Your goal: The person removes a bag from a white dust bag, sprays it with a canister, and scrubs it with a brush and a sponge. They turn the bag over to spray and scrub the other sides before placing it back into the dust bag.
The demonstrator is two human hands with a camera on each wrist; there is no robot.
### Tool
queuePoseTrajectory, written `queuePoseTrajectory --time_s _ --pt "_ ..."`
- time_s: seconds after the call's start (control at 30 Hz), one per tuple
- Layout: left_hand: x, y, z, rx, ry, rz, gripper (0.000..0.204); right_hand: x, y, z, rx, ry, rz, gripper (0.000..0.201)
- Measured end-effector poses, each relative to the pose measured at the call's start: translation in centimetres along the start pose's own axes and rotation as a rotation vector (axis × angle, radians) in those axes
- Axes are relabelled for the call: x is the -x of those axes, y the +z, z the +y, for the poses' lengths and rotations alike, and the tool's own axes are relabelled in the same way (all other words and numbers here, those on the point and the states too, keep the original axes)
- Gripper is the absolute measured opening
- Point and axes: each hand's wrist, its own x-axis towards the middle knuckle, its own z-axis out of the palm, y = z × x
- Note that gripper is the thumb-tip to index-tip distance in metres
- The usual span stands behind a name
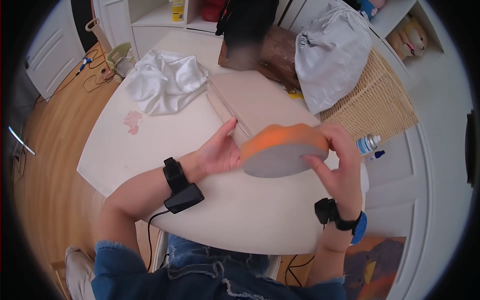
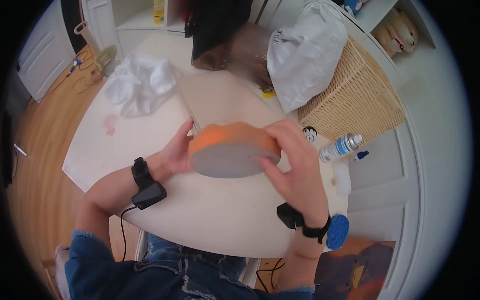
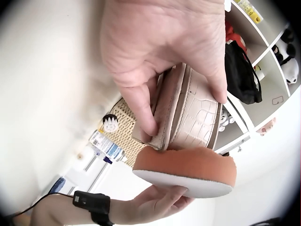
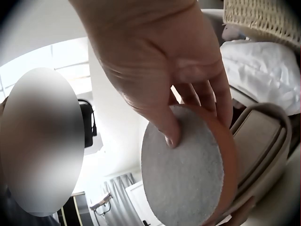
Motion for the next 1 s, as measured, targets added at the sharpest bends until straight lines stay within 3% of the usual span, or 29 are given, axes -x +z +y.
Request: queuePoseTrajectory --time_s 0.17,0.3,0.37,0.5,0.57,0.63,0.87,0.93,1.0 --pt "-0.1 0.2 0.1 -0.016 -0.048 -0.123 0.069 0.9 -1.7 1.1 0.152 0.067 0.115 0.034" --pt "-0.2 0.7 -0.1 -0.115 -0.021 -0.029 0.07 1.6 -4.0 2.9 0.146 0.246 0.202 0.033" --pt "-0.3 0.9 -0.1 -0.165 -0.012 0.055 0.071 1.7 -3.8 1.9 0.123 0.198 0.143 0.035" --pt "0.1 0.2 0.0 -0.15 -0.014 0.035 0.072 1.8 -0.3 0.7 0.077 0.103 0.138 0.036" --pt "0.3 -0.3 -0.2 0.226 -0.071 -0.063 0.079 1.7 0.9 -0.6 0.194 -0.114 0.091 0.039" --pt "0.3 -0.2 -0.1 0.118 -0.065 -0.07 0.076 1.9 0.6 -1.3 0.207 -0.133 0.085 0.04" --pt "-0.1 0.6 -0.1 -0.097 -0.017 -0.021 0.077 1.9 -3.3 3.6 0.371 0.044 0.296 0.034" --pt "-0.2 0.6 0.0 -0.108 -0.016 -0.019 0.078 1.7 -4.0 5.0 0.249 0.199 0.381 0.032" --pt "-0.2 0.4 0.1 -0.121 -0.012 -0.017 0.079 1.8 -4.4 5.2 0.2 0.195 0.361 0.032"
